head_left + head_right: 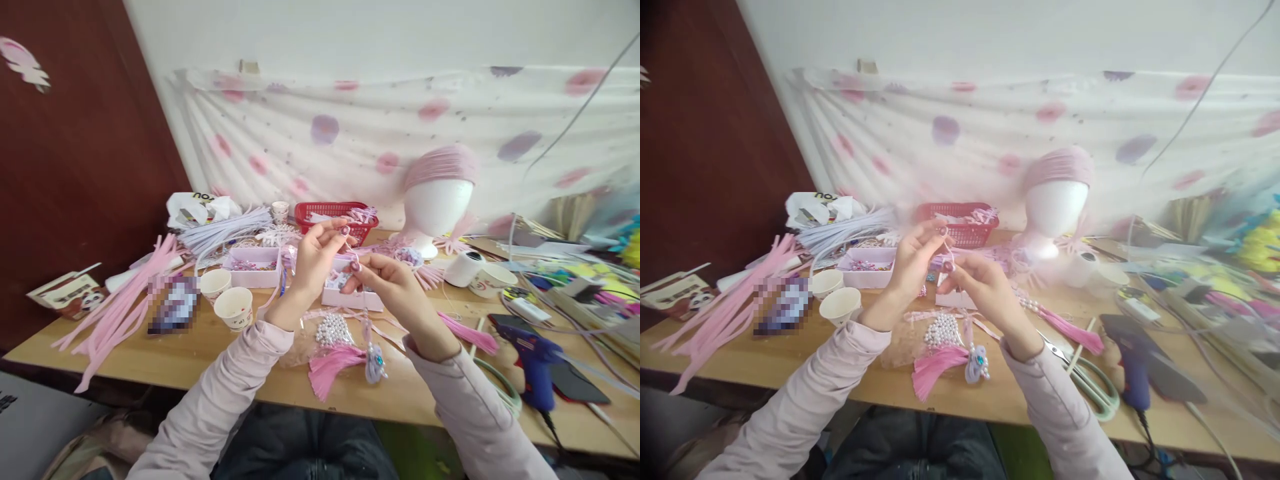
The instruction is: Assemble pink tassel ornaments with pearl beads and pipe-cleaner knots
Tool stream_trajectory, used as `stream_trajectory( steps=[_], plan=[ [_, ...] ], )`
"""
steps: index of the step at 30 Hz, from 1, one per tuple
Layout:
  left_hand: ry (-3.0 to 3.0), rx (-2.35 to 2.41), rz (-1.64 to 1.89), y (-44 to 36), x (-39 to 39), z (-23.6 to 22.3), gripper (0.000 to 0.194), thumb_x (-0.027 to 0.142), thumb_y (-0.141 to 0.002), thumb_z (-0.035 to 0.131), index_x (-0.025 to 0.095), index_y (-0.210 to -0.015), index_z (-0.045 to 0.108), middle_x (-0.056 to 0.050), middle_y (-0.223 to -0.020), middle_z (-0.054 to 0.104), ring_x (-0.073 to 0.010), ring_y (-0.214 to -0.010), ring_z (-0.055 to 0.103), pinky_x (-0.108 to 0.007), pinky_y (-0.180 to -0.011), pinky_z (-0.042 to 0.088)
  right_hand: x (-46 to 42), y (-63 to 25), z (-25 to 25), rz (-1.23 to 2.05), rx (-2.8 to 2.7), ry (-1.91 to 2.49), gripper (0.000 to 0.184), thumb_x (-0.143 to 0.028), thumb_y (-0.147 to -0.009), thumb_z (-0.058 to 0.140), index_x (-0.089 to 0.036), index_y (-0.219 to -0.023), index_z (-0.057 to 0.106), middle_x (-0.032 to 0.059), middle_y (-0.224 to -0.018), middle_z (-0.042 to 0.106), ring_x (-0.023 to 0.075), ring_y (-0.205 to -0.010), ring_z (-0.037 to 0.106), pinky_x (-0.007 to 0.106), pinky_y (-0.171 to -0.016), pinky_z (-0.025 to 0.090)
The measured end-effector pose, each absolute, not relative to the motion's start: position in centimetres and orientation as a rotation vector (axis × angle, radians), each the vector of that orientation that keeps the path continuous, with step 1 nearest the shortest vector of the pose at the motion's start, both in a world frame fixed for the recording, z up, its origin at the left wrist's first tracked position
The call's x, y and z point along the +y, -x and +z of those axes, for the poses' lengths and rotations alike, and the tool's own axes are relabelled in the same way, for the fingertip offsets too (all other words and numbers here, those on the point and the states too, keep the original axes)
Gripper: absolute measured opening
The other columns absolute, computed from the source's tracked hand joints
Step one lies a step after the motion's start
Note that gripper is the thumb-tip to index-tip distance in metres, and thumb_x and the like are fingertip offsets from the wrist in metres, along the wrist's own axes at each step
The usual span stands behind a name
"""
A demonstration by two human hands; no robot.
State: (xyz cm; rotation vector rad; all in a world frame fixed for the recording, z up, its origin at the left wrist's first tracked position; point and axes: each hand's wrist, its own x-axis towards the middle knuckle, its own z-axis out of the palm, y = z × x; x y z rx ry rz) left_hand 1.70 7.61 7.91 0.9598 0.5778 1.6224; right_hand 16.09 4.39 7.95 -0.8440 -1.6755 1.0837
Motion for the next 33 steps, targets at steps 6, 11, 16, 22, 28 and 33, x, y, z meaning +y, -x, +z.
stream_trajectory(
  steps=[6, 11, 16, 22, 28, 33],
  plan=[
    [-0.994, 0.497, 1.318, -3.3, 7.5, 4.8, 0.035, 0.053, -0.089, 0.070, 0.018, -0.088, 0.073, -0.007, -0.081, 0.079, -0.0206, -0.081, 0.075, -0.031, -0.076, 0.056, 5.4, -17.1, 11.6, 0.998, -1.685, 0.898, 0.033, -0.051, -0.080, 0.080, -0.020, -0.072, 0.075, 0.0028, -0.069, 0.075, 0.0107, -0.055, 0.057, 0.027, -0.051, 0.040],
    [-1.079, 0.442, 1.003, -3.8, 5.7, 3.8, 0.068, 0.081, -0.076, 0.067, 0.014, -0.081, 0.077, -0.014, -0.076, 0.079, -0.0267, -0.076, 0.077, -0.037, -0.076, 0.057, 6.1, -18.3, 14.6, 0.950, -1.649, 0.942, 0.036, -0.052, -0.073, 0.086, -0.018, -0.072, 0.074, 0.0053, -0.070, 0.077, 0.0098, -0.053, 0.057, 0.023, -0.040, 0.027],
    [-1.127, 0.448, 0.970, -4.0, 4.6, 3.0, 0.049, 0.048, -0.063, 0.096, 0.017, -0.097, 0.078, -0.008, -0.084, 0.081, -0.0231, -0.084, 0.076, -0.034, -0.085, 0.054, 7.2, -19.0, 17.1, 0.869, -1.609, 0.911, 0.039, -0.054, -0.074, 0.086, -0.017, -0.075, 0.075, 0.0068, -0.075, 0.079, 0.0101, -0.057, 0.061, 0.022, -0.042, 0.035],
    [-1.143, 0.469, 0.953, -4.1, 4.7, 2.0, 0.059, 0.047, -0.059, 0.098, 0.017, -0.102, 0.072, -0.009, -0.098, 0.080, -0.0254, -0.092, 0.076, -0.039, -0.091, 0.054, 8.7, -19.6, 19.1, 0.826, -1.608, 0.851, 0.035, -0.049, -0.079, 0.083, -0.017, -0.073, 0.071, 0.0066, -0.077, 0.078, 0.0103, -0.063, 0.065, 0.021, -0.047, 0.041],
    [-1.160, 0.536, 0.874, -4.1, 4.9, 0.5, 0.059, 0.051, -0.058, 0.097, 0.017, -0.098, 0.070, -0.009, -0.092, 0.079, -0.0227, -0.080, 0.075, -0.037, -0.083, 0.055, 9.9, -19.8, 20.6, 0.814, -1.611, 0.814, 0.033, -0.049, -0.083, 0.079, -0.017, -0.079, 0.070, 0.0090, -0.088, 0.081, 0.0119, -0.073, 0.070, 0.022, -0.054, 0.045],
    [-1.146, 0.608, 0.746, -3.5, 3.8, -1.4, 0.062, 0.061, -0.065, 0.088, 0.017, -0.102, 0.064, -0.006, -0.081, 0.075, -0.0184, -0.067, 0.070, -0.034, -0.072, 0.052, 10.3, -19.7, 21.8, 0.793, -1.595, 0.787, 0.031, -0.045, -0.083, 0.080, -0.017, -0.079, 0.068, 0.0078, -0.088, 0.080, 0.0109, -0.075, 0.069, 0.022, -0.057, 0.045]
  ],
)
